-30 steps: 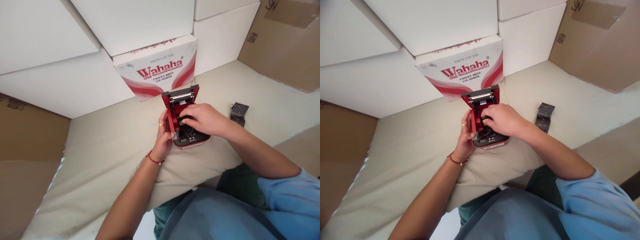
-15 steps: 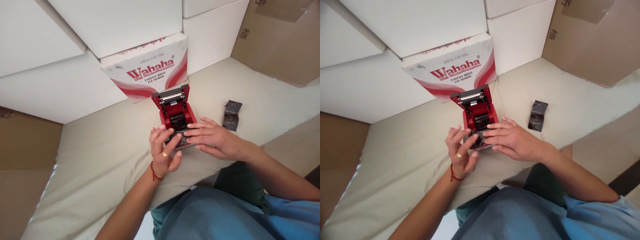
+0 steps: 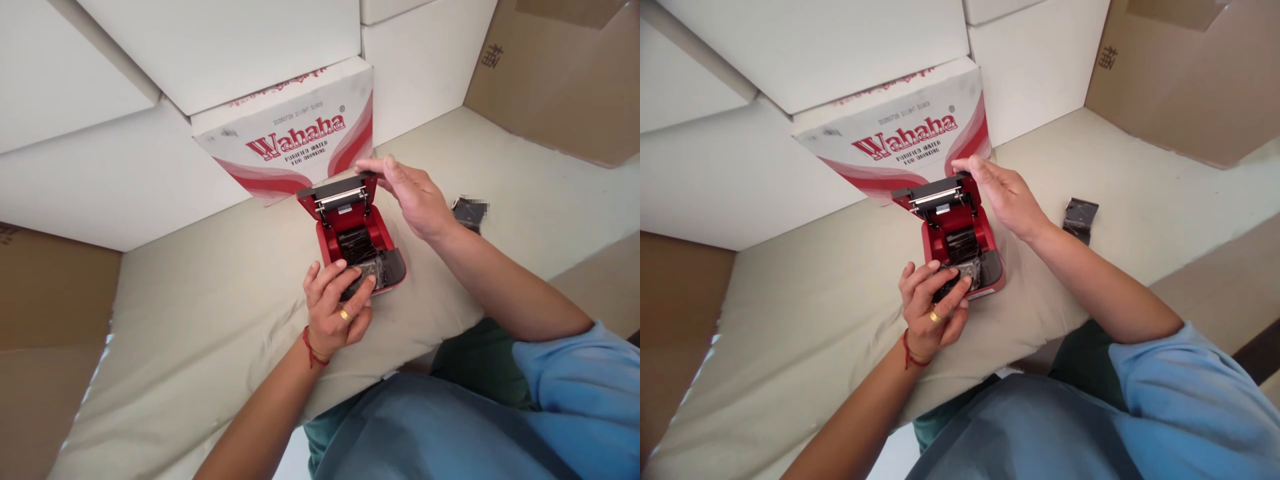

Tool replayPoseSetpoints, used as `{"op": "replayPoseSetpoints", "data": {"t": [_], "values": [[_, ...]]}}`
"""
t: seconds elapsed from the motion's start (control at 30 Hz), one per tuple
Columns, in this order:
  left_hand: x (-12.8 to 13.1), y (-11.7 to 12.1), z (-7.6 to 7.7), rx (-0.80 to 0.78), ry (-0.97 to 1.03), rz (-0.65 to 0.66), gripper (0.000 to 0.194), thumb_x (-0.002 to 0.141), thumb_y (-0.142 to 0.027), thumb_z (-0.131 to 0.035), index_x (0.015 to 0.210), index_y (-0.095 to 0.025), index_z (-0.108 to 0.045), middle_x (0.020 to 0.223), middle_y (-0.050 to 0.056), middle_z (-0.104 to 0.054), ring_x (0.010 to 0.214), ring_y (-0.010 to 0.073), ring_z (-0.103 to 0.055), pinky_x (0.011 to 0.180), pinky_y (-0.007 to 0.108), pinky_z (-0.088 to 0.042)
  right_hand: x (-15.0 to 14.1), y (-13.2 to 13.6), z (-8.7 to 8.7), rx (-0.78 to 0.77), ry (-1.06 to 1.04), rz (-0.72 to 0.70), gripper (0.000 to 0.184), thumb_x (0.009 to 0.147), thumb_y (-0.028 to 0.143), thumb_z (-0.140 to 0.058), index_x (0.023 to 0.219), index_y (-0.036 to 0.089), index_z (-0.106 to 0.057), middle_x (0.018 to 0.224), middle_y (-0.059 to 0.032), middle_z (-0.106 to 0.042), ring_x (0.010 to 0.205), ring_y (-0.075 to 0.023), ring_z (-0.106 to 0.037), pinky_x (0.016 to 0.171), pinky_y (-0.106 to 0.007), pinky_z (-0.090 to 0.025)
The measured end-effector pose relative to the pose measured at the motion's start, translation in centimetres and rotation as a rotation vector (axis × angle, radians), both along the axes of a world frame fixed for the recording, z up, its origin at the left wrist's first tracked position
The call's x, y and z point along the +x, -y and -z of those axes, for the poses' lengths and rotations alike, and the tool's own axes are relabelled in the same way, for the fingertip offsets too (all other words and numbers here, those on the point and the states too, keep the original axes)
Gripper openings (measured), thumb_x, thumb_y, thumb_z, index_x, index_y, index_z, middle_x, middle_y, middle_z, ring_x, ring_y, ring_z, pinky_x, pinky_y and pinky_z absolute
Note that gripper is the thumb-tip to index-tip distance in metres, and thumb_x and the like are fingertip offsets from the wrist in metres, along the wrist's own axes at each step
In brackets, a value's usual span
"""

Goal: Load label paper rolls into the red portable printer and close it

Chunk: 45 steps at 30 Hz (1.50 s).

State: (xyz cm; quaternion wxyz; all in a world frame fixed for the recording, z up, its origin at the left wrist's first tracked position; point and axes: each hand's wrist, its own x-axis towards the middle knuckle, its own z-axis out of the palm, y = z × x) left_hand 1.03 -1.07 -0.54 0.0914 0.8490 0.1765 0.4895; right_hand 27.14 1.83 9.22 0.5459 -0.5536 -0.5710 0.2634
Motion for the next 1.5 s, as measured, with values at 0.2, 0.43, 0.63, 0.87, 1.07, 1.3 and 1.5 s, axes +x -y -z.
{"op": "replayPoseSetpoints", "data": {"t": [0.2,0.43,0.63,0.87,1.07,1.3,1.5], "values": [[0.6,0.7,-1.3,0.198,-0.027,-0.148,0.043,0.091,-0.015,-0.070,0.129,-0.032,-0.082,0.134,0.007,-0.075,0.154,0.0271,-0.057,0.145,0.051,-0.032,-0.5,3.4,1.5,0.229,0.020,-0.014,0.060,0.117,0.072,-0.052,0.112,0.027,-0.092,0.119,-0.0050,-0.091,0.123,-0.0254,-0.085,0.121,-0.045,-0.061],[0.3,0.6,-1.3,0.170,-0.034,-0.145,0.050,0.092,-0.015,-0.070,0.135,-0.038,-0.082,0.138,0.007,-0.072,0.161,0.0279,-0.052,0.147,0.053,-0.029,-1.1,5.3,5.4,0.622,0.318,-0.020,0.027,0.114,0.021,-0.062,0.099,0.023,-0.085,0.099,-0.0053,-0.093,0.103,-0.0196,-0.090,0.106,-0.036,-0.068],[-1.0,-1.4,-0.7,-0.031,0.119,-0.003,0.063,0.110,-0.046,-0.059,0.172,-0.033,-0.055,0.157,0.009,-0.074,0.162,0.0306,-0.060,0.142,0.056,-0.040,-1.2,5.1,5.0,0.633,0.308,-0.019,0.027,0.113,0.020,-0.061,0.095,0.022,-0.081,0.095,-0.0047,-0.092,0.098,-0.0199,-0.091,0.103,-0.037,-0.070],[0.0,-2.5,-0.7,-0.356,0.404,-0.042,0.045,0.115,-0.045,-0.049,0.149,-0.030,-0.075,0.119,-0.001,-0.091,0.125,0.0226,-0.084,0.141,0.051,-0.039,-1.3,6.0,4.8,0.531,0.339,0.004,0.021,0.111,0.018,-0.064,0.097,0.023,-0.079,0.100,-0.0027,-0.093,0.105,-0.0190,-0.090,0.117,-0.039,-0.059],[-0.7,-2.8,-0.4,-0.378,0.353,-0.084,0.041,0.112,-0.047,-0.053,0.139,-0.029,-0.078,0.112,0.000,-0.092,0.116,0.0258,-0.087,0.133,0.055,-0.047,-1.5,6.0,4.8,0.518,0.353,0.010,0.020,0.111,0.018,-0.064,0.098,0.022,-0.078,0.097,-0.0045,-0.091,0.099,-0.0194,-0.089,0.110,-0.040,-0.059],[-0.9,-3.2,-1.6,-0.633,0.430,0.041,0.047,0.094,-0.036,-0.084,0.139,-0.031,-0.076,0.108,0.002,-0.088,0.120,0.0281,-0.081,0.132,0.055,-0.048,-2.3,6.7,5.7,0.624,0.414,-0.129,0.042,0.119,0.051,-0.053,0.121,0.020,-0.081,0.112,-0.0112,-0.083,0.112,-0.0286,-0.074,0.101,-0.051,-0.055],[-0.4,-4.1,-1.7,-0.999,0.498,0.196,0.095,0.075,-0.047,-0.098,0.161,-0.051,-0.060,0.179,-0.003,-0.054,0.180,0.0336,-0.032,0.150,0.055,-0.025,-2.6,7.3,5.7,0.732,0.425,-0.144,0.033,0.116,0.047,-0.063,0.106,0.022,-0.081,0.095,-0.0050,-0.078,0.101,-0.0249,-0.062,0.090,-0.047,-0.048]]}}
